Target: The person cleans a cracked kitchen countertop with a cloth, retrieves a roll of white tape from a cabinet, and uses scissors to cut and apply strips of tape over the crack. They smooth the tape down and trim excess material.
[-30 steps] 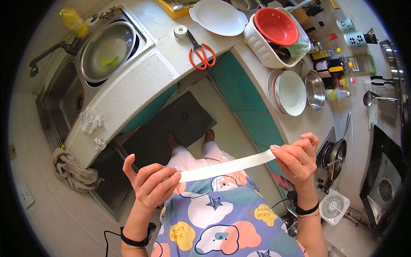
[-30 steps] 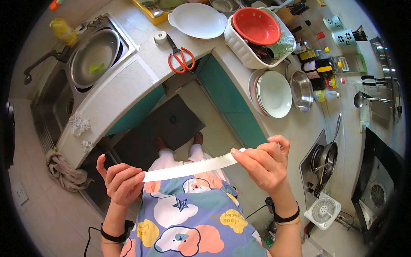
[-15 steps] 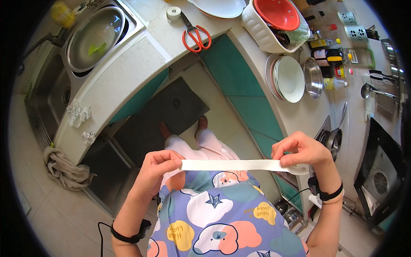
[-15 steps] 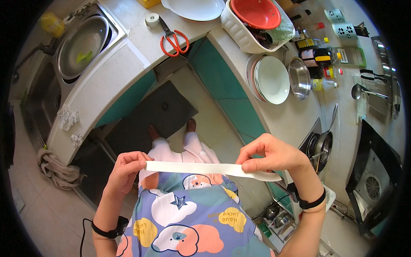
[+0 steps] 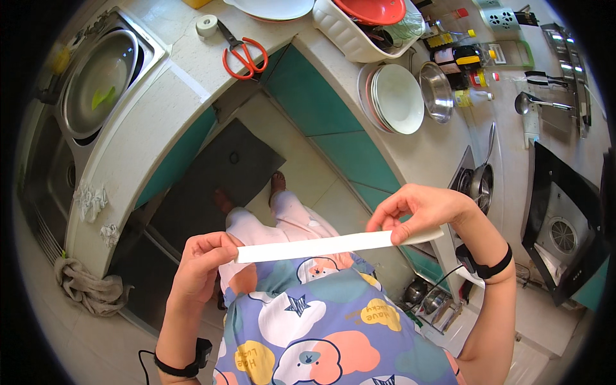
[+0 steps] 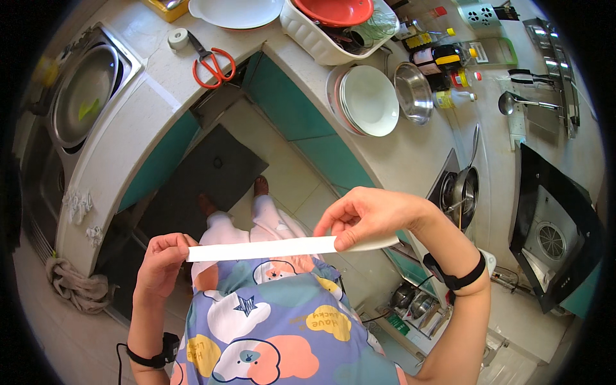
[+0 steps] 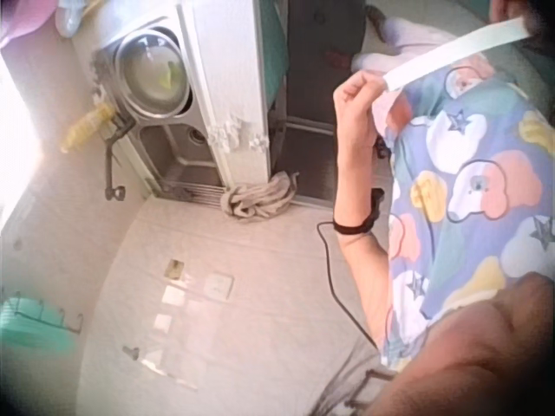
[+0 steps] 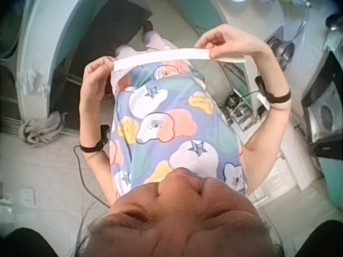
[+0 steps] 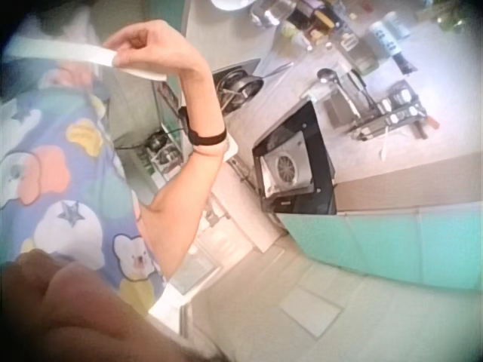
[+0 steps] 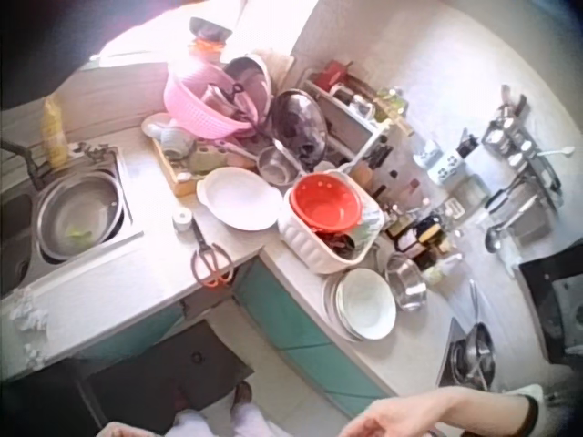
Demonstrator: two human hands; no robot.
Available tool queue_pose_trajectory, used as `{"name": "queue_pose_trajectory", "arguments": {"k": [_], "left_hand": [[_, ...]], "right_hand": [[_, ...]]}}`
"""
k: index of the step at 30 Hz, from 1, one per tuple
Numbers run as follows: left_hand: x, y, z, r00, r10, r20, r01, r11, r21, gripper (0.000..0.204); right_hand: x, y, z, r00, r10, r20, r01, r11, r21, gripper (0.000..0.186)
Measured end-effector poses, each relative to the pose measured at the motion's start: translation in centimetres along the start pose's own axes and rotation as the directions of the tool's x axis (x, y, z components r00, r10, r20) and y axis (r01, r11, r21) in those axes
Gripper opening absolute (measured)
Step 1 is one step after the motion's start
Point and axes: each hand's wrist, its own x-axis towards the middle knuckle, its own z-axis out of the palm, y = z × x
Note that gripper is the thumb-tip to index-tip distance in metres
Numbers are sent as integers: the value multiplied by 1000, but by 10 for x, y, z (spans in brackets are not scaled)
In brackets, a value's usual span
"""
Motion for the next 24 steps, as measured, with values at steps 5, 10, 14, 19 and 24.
{"name": "queue_pose_trajectory", "arguments": {"k": [5,10,14,19,24], "left_hand": [[0,8,-3,999,36,10,-37,999,33,11],[1,13,-4,998,56,-27,-55,997,45,10],[2,13,-10,995,71,-65,-69,997,35,10],[-4,12,-14,989,117,-86,-109,989,97,11],[-10,23,13,957,244,-160,-144,872,467,6]], "right_hand": [[0,7,-6,977,-205,-52,203,979,-28,29],[-5,6,-6,988,-40,-150,48,998,51,43],[-9,16,-8,968,-8,-251,32,995,92,33],[-3,28,-4,924,-88,-372,97,995,5,20],[30,31,12,877,-235,-419,200,972,-125,12]]}}
